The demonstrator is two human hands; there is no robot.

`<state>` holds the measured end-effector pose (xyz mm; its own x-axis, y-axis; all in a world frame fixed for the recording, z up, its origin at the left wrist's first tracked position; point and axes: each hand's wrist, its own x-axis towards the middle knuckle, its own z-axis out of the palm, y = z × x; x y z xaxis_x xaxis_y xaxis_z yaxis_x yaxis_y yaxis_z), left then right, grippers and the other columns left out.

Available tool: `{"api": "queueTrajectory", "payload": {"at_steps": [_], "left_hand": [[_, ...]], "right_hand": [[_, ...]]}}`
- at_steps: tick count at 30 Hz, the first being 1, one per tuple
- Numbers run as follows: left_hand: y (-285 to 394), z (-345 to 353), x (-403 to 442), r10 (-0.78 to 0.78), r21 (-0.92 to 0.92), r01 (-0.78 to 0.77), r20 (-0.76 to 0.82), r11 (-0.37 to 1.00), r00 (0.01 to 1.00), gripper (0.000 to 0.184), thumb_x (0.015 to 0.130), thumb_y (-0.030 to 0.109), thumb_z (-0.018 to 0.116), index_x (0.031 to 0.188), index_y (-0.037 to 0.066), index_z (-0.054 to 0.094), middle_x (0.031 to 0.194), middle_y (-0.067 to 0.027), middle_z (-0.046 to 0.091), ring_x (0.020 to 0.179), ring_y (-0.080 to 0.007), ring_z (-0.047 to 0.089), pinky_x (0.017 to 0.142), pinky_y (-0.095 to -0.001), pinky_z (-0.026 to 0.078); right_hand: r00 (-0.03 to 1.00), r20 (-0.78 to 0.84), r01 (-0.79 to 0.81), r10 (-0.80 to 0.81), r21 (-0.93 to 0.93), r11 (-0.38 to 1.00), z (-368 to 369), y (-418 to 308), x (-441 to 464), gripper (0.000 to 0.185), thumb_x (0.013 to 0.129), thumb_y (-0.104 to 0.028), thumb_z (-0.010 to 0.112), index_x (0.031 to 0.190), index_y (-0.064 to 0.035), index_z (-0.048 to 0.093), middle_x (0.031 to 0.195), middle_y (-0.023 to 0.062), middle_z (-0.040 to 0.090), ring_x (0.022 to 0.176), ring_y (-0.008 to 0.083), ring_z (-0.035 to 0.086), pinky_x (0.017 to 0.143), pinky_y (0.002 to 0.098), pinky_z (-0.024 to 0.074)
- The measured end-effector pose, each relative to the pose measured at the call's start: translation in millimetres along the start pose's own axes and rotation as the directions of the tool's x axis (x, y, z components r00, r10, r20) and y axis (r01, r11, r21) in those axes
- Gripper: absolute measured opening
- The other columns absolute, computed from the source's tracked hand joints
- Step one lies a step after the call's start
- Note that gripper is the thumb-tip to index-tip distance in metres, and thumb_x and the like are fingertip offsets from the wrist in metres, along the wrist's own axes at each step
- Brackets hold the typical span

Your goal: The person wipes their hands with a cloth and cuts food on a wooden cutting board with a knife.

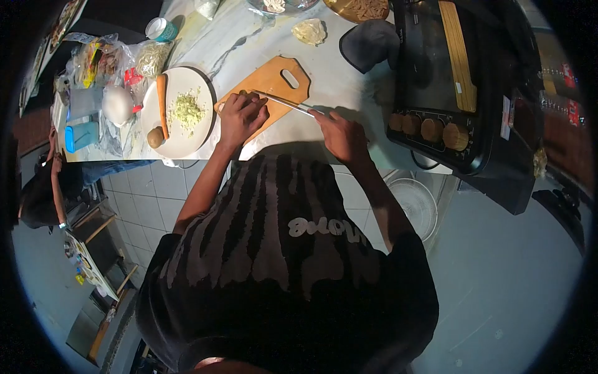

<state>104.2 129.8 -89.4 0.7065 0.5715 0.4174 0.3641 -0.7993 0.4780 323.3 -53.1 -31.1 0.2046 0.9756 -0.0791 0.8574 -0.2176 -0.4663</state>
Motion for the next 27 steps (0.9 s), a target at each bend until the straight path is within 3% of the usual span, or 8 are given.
{"api": "queueTrajectory", "payload": {"at_steps": [7, 9, 18, 27], "left_hand": [[0, 0, 0, 0.023, -0.008, -0.024, -0.051, 1.000, 0.998, 0.026, 0.076, 0.014, 0.079, 0.102, 0.017, 0.079, 0.094, -0.0005, 0.065, 0.082, -0.0216, 0.058, 0.071, -0.0333, 0.053], [1, 1, -1, 0.021, 0.004, -0.020, -0.054, 1.000, 0.998, 0.027, 0.077, 0.015, 0.079, 0.103, 0.018, 0.079, 0.094, -0.0005, 0.066, 0.081, -0.0213, 0.058, 0.072, -0.0334, 0.053], [4, 0, 1, -0.018, 0.029, 0.020, -0.077, 0.999, 0.997, 0.025, 0.078, 0.013, 0.079, 0.103, 0.015, 0.076, 0.097, -0.0038, 0.067, 0.084, -0.0231, 0.060, 0.072, -0.0351, 0.053], [-1, 2, -2, 0.039, 0.002, -0.039, -0.055, 0.999, 0.998, 0.015, 0.076, 0.014, 0.082, 0.090, 0.011, 0.076, 0.094, -0.0036, 0.066, 0.082, -0.0237, 0.060, 0.069, -0.0354, 0.052]], "right_hand": [[0.999, -0.038, -0.027, 0.029, 0.033, 0.999, 19, 7, -1, 0.042, 0.095, -0.015, 0.060, 0.136, -0.0251, 0.063, 0.094, 0.0212, 0.068, 0.073, 0.0387, 0.068, 0.066, 0.0462, 0.0556], [0.996, -0.053, -0.065, 0.074, 0.150, 0.986, 21, 7, -4, 0.038, 0.098, -0.017, 0.057, 0.134, -0.0231, 0.063, 0.098, 0.0232, 0.068, 0.079, 0.0414, 0.067, 0.069, 0.0475, 0.0550], [0.991, -0.023, -0.113, 0.129, 0.353, 0.929, 5, -11, -7, 0.030, 0.099, -0.015, 0.054, 0.126, -0.0130, 0.067, 0.099, 0.0194, 0.070, 0.085, 0.0397, 0.067, 0.072, 0.0452, 0.0534], [0.991, 0.017, -0.134, 0.135, 0.295, 0.946, 2, -14, -10, 0.031, 0.098, -0.015, 0.056, 0.126, -0.0155, 0.068, 0.095, 0.0183, 0.070, 0.082, 0.0395, 0.067, 0.071, 0.0448, 0.0542]]}}
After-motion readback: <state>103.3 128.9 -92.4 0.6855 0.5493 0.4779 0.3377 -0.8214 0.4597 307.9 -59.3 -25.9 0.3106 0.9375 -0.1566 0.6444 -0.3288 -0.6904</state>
